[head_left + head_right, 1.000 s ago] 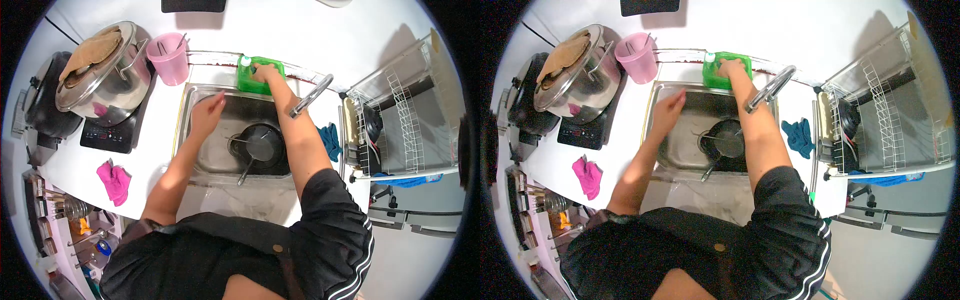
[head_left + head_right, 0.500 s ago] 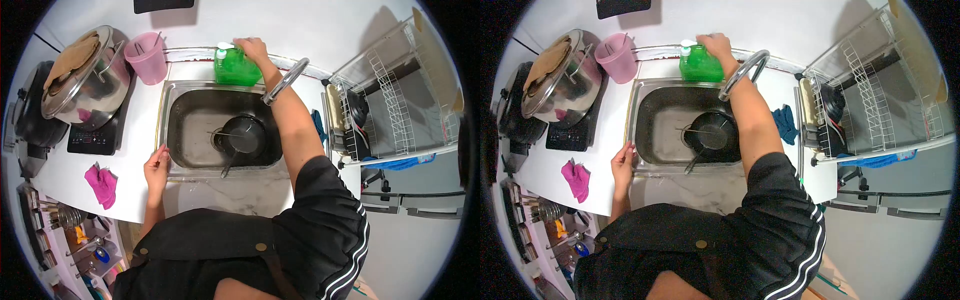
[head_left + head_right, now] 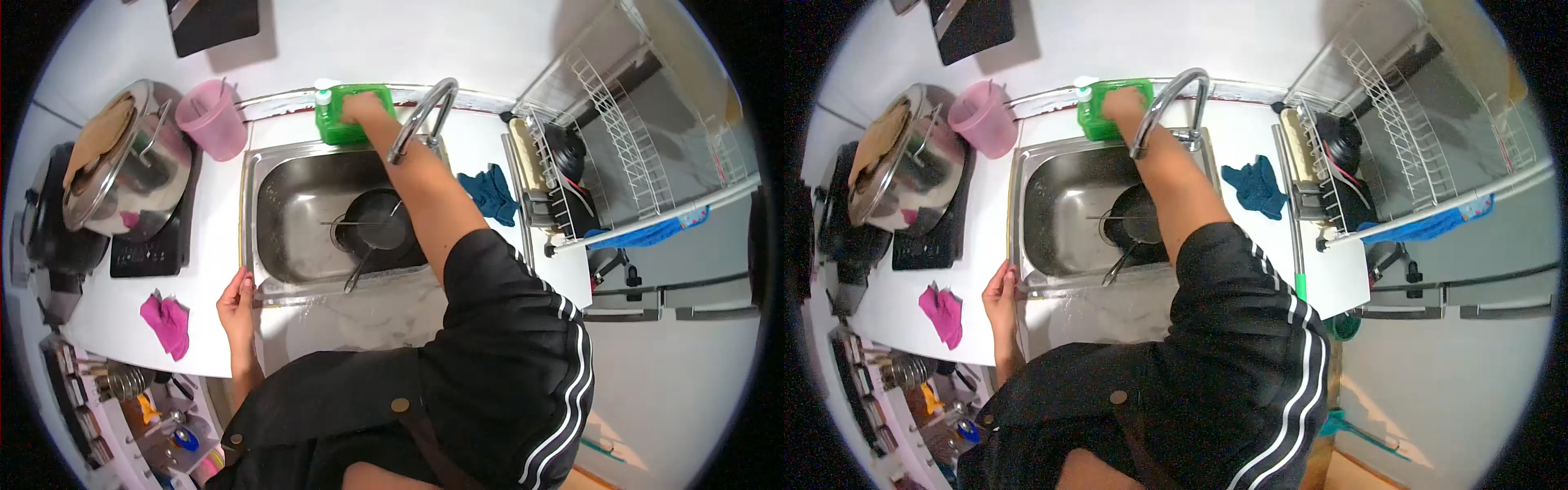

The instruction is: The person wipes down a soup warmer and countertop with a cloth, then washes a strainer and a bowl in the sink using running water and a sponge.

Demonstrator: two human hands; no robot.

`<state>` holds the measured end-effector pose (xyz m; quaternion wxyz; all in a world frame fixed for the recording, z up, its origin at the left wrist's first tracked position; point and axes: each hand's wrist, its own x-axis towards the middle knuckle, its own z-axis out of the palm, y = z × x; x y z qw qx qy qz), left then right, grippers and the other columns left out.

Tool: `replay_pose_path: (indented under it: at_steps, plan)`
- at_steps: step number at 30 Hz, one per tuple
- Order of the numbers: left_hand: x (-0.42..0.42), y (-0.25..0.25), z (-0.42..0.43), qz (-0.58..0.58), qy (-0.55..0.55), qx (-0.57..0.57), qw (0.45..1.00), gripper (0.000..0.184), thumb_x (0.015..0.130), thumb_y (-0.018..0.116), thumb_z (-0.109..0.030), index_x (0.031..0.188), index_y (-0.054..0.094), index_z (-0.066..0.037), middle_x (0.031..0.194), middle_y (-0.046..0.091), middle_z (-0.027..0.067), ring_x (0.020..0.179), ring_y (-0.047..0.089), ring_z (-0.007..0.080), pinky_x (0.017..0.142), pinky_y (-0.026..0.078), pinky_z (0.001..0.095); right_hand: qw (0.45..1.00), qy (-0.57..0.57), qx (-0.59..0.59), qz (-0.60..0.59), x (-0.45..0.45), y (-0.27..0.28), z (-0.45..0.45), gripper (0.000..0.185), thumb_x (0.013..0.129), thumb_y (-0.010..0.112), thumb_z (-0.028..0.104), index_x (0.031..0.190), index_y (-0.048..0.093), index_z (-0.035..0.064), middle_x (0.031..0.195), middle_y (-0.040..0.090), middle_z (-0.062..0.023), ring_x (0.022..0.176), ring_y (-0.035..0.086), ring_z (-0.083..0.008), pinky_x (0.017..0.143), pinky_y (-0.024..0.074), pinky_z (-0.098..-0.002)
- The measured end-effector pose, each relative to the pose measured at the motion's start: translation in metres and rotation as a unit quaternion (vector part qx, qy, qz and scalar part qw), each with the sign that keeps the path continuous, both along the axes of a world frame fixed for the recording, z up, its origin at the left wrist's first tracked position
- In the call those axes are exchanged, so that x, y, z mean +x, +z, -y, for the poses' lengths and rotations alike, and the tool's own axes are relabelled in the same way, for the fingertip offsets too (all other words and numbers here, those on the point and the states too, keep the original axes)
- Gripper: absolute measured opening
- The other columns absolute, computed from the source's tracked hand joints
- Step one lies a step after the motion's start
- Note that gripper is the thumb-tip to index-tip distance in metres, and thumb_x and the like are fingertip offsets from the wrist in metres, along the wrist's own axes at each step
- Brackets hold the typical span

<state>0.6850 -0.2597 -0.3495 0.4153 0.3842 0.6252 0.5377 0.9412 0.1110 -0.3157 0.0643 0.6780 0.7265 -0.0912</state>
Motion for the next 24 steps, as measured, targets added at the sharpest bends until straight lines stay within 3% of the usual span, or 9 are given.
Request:
replay_pose_path:
  at_steps: [2,4,6,8,11,15,17,21,24]
  plan:
    - [-0.001,0.004,0.009,0.005,0.016,0.006,1.000,0.033,0.086,0.055,-0.015,0.116,0.053,-0.001,0.096,0.061,0.0036,0.075,0.052,0.0058,0.064,0.041,0.0178,0.997,0.074,0.008,-0.024,0.011,-0.014,-0.018,0.033,0.074,0.054,0.021,0.103,0.061,0.0050,0.108,0.057,-0.0171,0.101,0.054,-0.0344,0.080,0.0459,-0.0436]
    - [0.007,0.019,0.018,0.019,0.044,0.008,0.999,0.031,0.086,0.055,-0.013,0.113,0.054,0.001,0.092,0.061,0.0034,0.073,0.051,0.0061,0.067,0.042,0.0183,0.993,0.093,0.067,-0.032,0.017,-0.005,-0.020,0.028,0.074,0.053,0.018,0.096,0.063,0.0043,0.106,0.058,-0.0177,0.097,0.057,-0.0318,0.080,0.0473,-0.0370]
    - [0.006,0.023,0.029,0.027,0.064,0.003,0.998,0.030,0.086,0.055,-0.013,0.113,0.054,0.001,0.092,0.061,0.0034,0.073,0.051,0.0060,0.066,0.042,0.0182,0.982,0.104,0.135,-0.087,0.033,-0.006,-0.034,0.026,0.074,0.052,0.018,0.094,0.063,0.0048,0.103,0.059,-0.0183,0.096,0.057,-0.0329,0.080,0.0468,-0.0383]
    - [0.004,0.016,0.040,0.043,0.070,-0.006,0.997,0.029,0.086,0.055,-0.012,0.112,0.055,0.001,0.093,0.062,0.0042,0.073,0.052,0.0061,0.067,0.042,0.0183,0.967,0.105,0.202,-0.115,0.042,0.017,-0.023,0.033,0.071,0.058,0.028,0.094,0.062,0.0051,0.097,0.061,-0.0179,0.090,0.058,-0.0321,0.080,0.0461,-0.0388]
    - [0.001,0.010,0.051,0.062,0.072,-0.014,0.995,0.029,0.086,0.055,-0.013,0.112,0.055,0.001,0.094,0.062,0.0062,0.077,0.054,0.0071,0.070,0.044,0.0197,0.965,0.032,0.184,-0.186,0.042,0.050,0.000,0.042,0.071,0.058,0.038,0.097,0.061,0.0051,0.096,0.061,-0.0170,0.090,0.058,-0.0327,0.080,0.0454,-0.0387]
    - [-0.003,0.014,0.044,0.094,0.043,-0.005,0.995,0.028,0.086,0.054,-0.012,0.111,0.055,0.003,0.095,0.062,0.0087,0.083,0.056,0.0093,0.077,0.045,0.0223,0.977,-0.011,0.125,-0.172,0.031,0.074,0.018,0.049,0.075,0.053,0.045,0.099,0.059,0.0035,0.101,0.059,-0.0174,0.095,0.056,-0.0322,0.082,0.0439,-0.0382]
    - [-0.011,0.016,0.031,0.102,0.031,-0.001,0.994,0.027,0.086,0.053,-0.010,0.110,0.055,0.003,0.095,0.062,0.0082,0.083,0.056,0.0092,0.076,0.045,0.0218,0.977,0.123,0.072,-0.160,0.032,0.054,0.004,0.044,0.077,0.049,0.042,0.094,0.061,0.0034,0.105,0.058,-0.0166,0.100,0.053,-0.0316,0.087,0.0396,-0.0359]
    - [-0.029,0.013,0.008,0.081,-0.010,0.005,0.997,0.026,0.087,0.052,-0.013,0.110,0.056,0.000,0.095,0.062,0.0054,0.081,0.056,0.0090,0.073,0.045,0.0210,0.976,0.128,-0.064,-0.166,0.032,-0.023,-0.040,0.044,0.077,0.047,0.039,0.100,0.060,0.0037,0.108,0.057,-0.0168,0.104,0.051,-0.0308,0.091,0.0367,-0.0341]
    - [-0.038,0.020,-0.013,0.077,-0.054,-0.003,0.996,0.022,0.085,0.054,-0.007,0.105,0.059,0.002,0.093,0.063,0.0068,0.081,0.056,0.0089,0.073,0.043,0.0192,0.971,0.233,0.048,0.008,0.029,-0.034,-0.035,0.040,0.073,0.049,0.029,0.107,0.058,0.0111,0.111,0.054,-0.0210,0.106,0.050,-0.0330,0.088,0.0400,-0.0400]
